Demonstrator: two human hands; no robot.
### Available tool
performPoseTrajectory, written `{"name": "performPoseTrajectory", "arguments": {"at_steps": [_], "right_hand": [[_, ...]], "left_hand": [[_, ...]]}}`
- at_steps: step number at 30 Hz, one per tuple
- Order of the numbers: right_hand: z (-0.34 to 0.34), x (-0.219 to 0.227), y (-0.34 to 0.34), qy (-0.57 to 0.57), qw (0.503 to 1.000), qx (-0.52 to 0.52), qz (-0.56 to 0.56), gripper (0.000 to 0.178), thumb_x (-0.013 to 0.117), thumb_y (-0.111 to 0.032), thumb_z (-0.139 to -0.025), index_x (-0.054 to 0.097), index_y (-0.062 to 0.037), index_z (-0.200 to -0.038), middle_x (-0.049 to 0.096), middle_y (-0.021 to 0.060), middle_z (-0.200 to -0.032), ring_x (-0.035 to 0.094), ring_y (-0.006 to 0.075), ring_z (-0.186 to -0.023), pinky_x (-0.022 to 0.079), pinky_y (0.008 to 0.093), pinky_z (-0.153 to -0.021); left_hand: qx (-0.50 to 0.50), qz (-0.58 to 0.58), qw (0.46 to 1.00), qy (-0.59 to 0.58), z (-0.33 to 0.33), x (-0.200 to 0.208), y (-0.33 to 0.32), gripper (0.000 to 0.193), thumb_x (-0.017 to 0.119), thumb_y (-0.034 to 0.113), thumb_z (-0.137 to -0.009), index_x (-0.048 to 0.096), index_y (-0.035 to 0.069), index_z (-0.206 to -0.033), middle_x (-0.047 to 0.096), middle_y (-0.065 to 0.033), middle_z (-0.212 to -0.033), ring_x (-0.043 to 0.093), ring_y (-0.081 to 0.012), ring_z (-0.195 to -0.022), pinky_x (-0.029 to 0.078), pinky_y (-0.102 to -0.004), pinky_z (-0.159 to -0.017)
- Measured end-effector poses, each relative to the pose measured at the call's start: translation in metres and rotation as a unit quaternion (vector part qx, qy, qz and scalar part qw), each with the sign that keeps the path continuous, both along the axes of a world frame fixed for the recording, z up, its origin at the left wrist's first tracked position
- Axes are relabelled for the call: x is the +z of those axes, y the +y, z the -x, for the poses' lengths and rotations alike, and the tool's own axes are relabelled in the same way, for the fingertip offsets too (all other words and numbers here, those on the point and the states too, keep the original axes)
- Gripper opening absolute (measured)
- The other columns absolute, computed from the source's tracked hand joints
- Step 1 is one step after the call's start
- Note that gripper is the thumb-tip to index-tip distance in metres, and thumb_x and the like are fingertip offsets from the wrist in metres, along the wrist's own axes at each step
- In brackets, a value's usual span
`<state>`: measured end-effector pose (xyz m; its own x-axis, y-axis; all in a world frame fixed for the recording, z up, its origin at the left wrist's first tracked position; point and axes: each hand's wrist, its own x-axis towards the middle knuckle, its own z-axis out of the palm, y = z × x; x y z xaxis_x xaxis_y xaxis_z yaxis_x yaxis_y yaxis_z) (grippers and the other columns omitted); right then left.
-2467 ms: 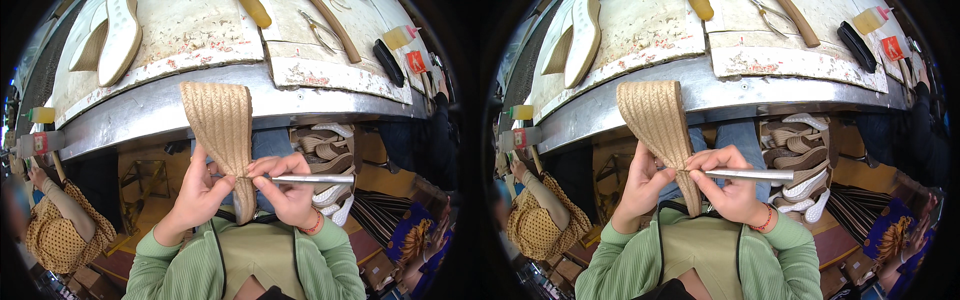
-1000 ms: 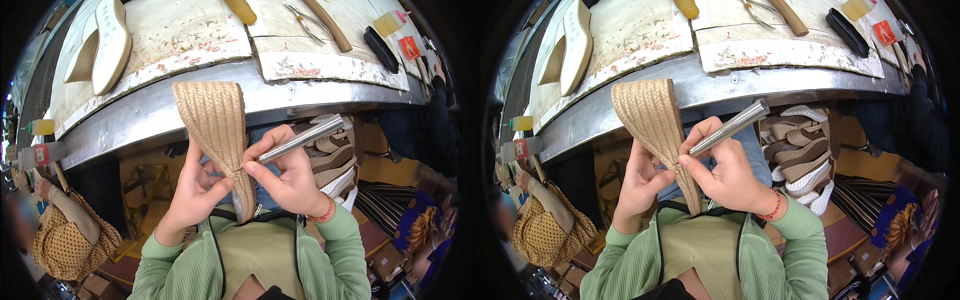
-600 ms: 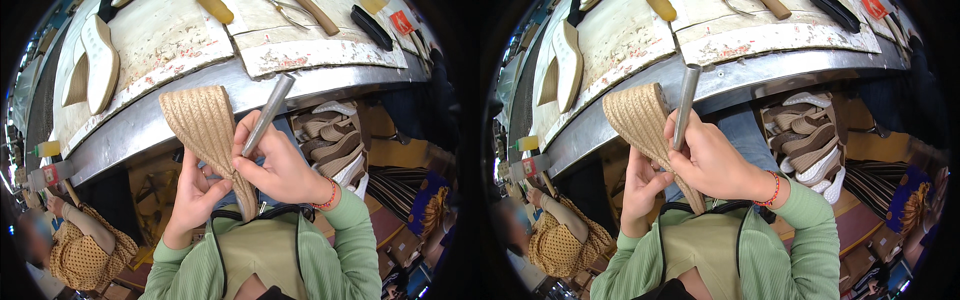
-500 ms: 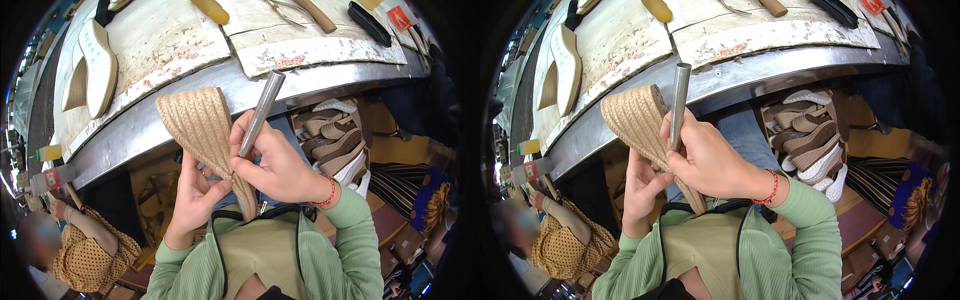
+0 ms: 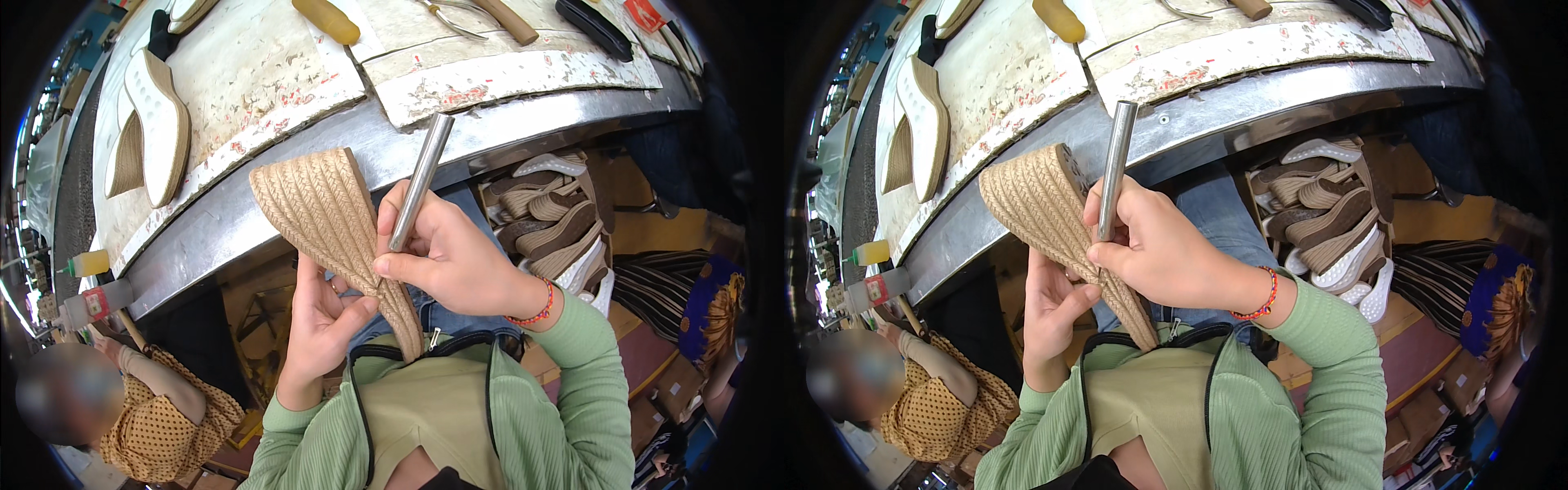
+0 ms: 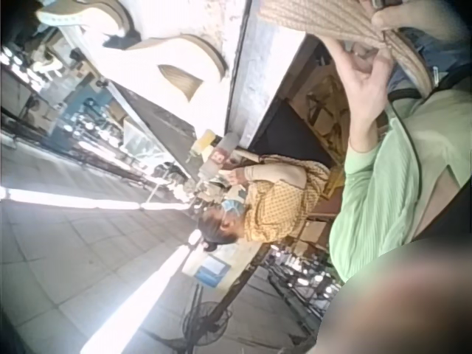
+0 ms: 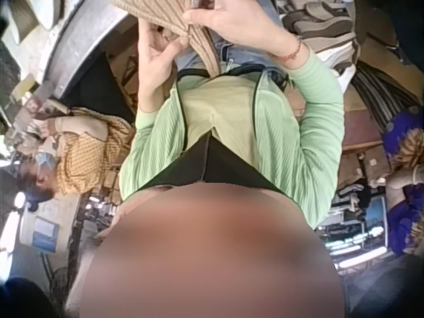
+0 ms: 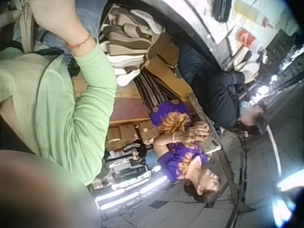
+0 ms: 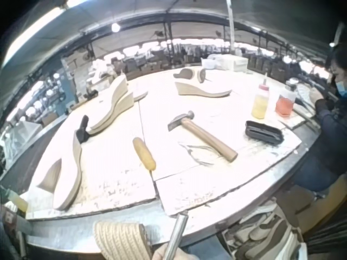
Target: The person uses a metal awl to repeatedly puncture and stitch the woven sole of a wedge shoe. They hold the shoe with one hand and manipulate the awl with the other, working along the edge of the sole. The person occasionally switches to pliers to pull or adjust the stitching material.
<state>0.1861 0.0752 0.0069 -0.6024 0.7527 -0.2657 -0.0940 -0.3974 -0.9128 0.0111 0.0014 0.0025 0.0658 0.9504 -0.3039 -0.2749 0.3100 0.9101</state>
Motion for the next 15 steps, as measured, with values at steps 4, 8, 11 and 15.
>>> {"name": "performPoseTrajectory", "arguments": {"at_steps": [4,8,11,15], "right_hand": [[-0.002,-0.003,0.002,0.013,1.0,0.008,-0.022,0.029,0.062,0.003,-0.084,0.043,-0.0061,-0.104,0.049,0.0,-0.089,0.051,0.0066,-0.084,0.044,0.0242,-0.073],[-0.003,-0.003,0.005,0.033,0.999,0.019,-0.019,0.025,0.063,0.003,-0.084,0.045,-0.0055,-0.1,0.05,0.0008,-0.086,0.052,0.0081,-0.081,0.044,0.0257,-0.072],[-0.007,-0.001,0.001,-0.029,0.989,0.019,-0.143,0.021,0.064,0.002,-0.082,0.048,-0.004,-0.093,0.051,0.0029,-0.084,0.054,0.0136,-0.077,0.045,0.0289,-0.07],[0.0,-0.001,-0.016,-0.05,0.907,-0.055,-0.415,0.02,0.061,0.004,-0.073,0.05,-0.0022,-0.088,0.053,0.007,-0.077,0.055,0.0269,-0.069,0.044,0.0331,-0.062]], "left_hand": [[-0.001,-0.004,1.0,0.009,-0.001,0.0,0.001,0.084,0.062,-0.004,-0.076,0.017,-0.001,-0.146,0.039,-0.0148,-0.14,0.044,-0.0242,-0.127,0.036,-0.037,-0.105],[-0.002,-0.006,1.0,0.014,-0.001,0.0,0.0,0.084,0.062,-0.005,-0.075,0.017,-0.001,-0.147,0.039,-0.015,-0.14,0.044,-0.0245,-0.127,0.037,-0.0366,-0.105],[-0.01,0.007,1.0,-0.003,0.001,-0.002,-0.001,0.084,0.061,-0.007,-0.075,0.017,0.0,-0.147,0.039,-0.0153,-0.14,0.045,-0.0244,-0.126,0.038,-0.0359,-0.104],[-0.044,-0.01,0.999,-0.03,0.008,-0.005,0.001,0.082,0.056,-0.013,-0.081,0.011,0.003,-0.148,0.032,-0.0145,-0.142,0.046,-0.0255,-0.125,0.048,-0.0378,-0.097]]}}
